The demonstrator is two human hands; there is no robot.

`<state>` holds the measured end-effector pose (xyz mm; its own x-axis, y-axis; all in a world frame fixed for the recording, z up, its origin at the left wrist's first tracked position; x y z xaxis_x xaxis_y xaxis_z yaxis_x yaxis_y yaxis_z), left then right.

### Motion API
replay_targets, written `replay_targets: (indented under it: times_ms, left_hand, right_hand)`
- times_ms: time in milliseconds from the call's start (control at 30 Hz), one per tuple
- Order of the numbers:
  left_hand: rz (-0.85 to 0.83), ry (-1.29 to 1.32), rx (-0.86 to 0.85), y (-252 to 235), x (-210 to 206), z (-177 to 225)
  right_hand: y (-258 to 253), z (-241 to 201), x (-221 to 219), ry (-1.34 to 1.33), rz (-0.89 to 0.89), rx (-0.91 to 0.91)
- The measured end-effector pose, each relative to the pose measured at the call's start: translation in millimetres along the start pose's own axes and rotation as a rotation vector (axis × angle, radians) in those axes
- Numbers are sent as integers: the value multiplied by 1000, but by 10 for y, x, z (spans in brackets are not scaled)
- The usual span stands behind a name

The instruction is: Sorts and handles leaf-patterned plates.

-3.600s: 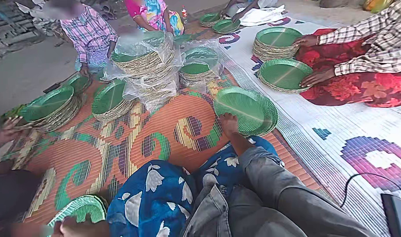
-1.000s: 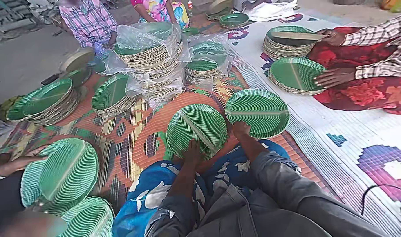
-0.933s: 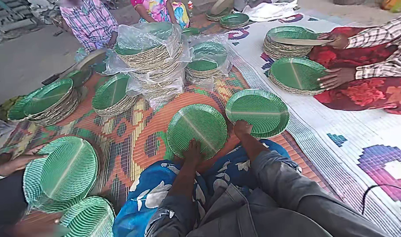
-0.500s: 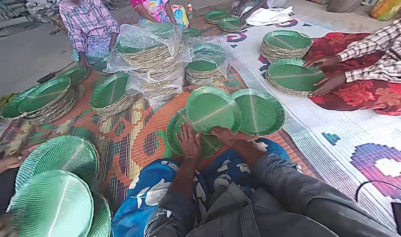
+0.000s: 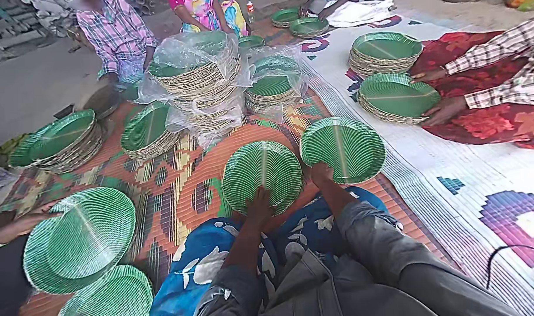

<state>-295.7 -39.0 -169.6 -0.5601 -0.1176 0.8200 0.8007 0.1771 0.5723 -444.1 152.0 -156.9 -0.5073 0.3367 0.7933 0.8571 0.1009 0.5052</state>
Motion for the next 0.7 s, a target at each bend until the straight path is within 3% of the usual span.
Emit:
replay_targets:
  times_ms: [167,233,300,333,400,433,500,567,600,667,700]
  left_hand:
    - [7,1,-7,-24,-30,-5]
    - [8,35,-8,-9,-11,-6]
    - [86,112,19,46,41,-8]
    - [244,150,34,77,38,-7]
    - [829,169,35,54,9,-7]
    - [1049,160,36,31,40,-10]
    - [1179,120,15,46,88,-16]
    - [961,77,-23,75,52,-9]
    - [724,74,-29,93,34,4]
    - [213,18,-11,104,32,38]
    - [88,-19,-19,86,5,46]
  right_hand:
    - [13,47,120,-88,102,16]
    - [2,86,174,-130,263,97]
    - [21,71,173,-169,512,327]
    - [52,39,143,-200,608,502]
    - [153,-62,9,-223,602,839]
    - [245,-109,-96,-206,480,956]
    - [434,-194,-306,-58,169,1109]
    - [550,-299,-401,145,-201,1069]
    - [534,-324,-447,196,-291,1024]
    - [440,-306,-442,198,-337,916]
    - [393,-274,-382,159,-290,879]
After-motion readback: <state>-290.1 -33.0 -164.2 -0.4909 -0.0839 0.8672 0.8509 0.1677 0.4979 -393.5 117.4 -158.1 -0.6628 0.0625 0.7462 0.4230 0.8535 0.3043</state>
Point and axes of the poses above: each hand's wrist, its own y-axis away from the middle knuckle, its own x-axis out of the back of the hand, z = x × y, the point moved 1 cm from there along -y, towards the middle knuckle, and after that the axes turned 10 degrees about -y, right-handed, at the moved point
